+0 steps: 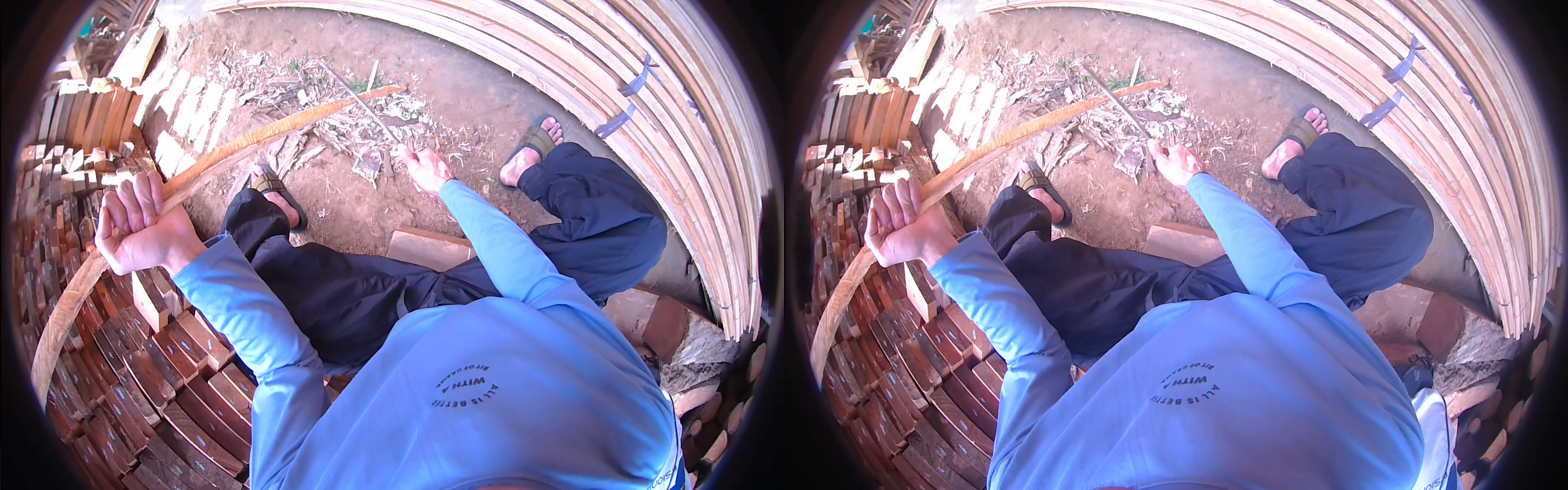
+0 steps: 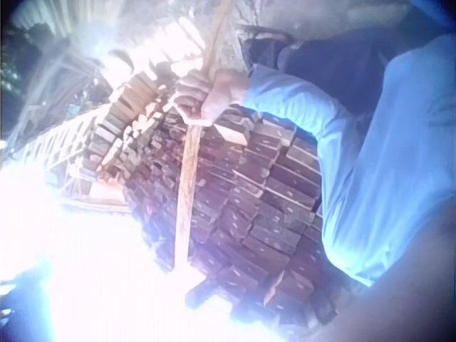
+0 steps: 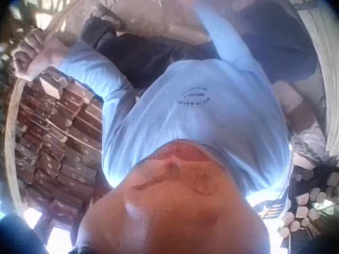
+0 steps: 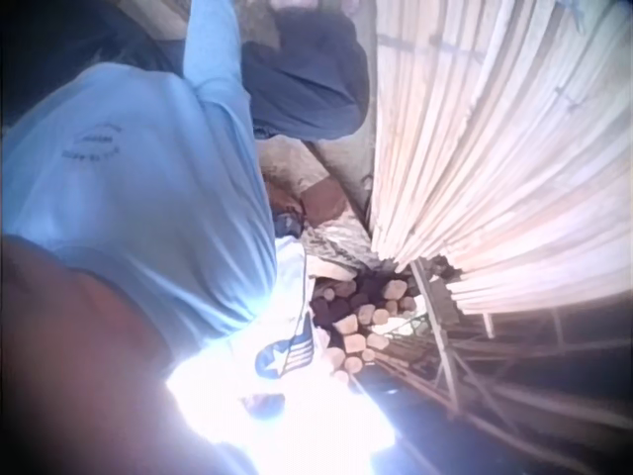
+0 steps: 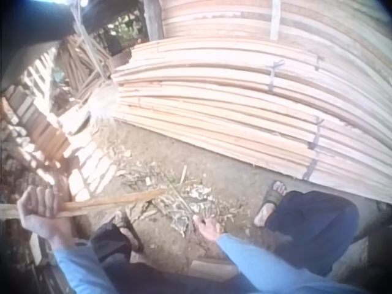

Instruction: The person uses a spokeshave to shave a long strip of wood by hand while sitting on the ground.

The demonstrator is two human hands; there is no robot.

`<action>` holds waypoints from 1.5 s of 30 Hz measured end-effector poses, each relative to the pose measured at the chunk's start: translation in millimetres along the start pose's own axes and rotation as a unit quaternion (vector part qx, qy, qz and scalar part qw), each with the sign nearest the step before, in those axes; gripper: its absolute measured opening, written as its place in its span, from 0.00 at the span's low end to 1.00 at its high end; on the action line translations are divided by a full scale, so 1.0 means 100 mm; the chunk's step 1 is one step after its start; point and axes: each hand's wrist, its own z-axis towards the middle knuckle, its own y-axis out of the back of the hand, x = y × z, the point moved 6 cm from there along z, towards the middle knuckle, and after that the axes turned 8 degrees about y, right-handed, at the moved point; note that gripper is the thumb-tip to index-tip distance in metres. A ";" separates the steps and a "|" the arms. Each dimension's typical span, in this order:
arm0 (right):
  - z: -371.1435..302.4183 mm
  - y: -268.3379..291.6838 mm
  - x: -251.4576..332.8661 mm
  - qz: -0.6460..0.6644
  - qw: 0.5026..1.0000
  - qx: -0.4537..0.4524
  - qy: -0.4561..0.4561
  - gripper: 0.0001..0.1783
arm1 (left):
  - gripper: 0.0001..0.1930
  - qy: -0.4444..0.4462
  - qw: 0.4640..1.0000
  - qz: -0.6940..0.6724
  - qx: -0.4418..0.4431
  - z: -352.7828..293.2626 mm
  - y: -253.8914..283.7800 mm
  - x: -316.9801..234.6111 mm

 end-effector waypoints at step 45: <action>0.13 0.21 -0.36 0.029 0.955 0.095 -0.279 0.43 | 0.18 0.014 1.000 -0.007 0.007 -0.01 0.00 0.08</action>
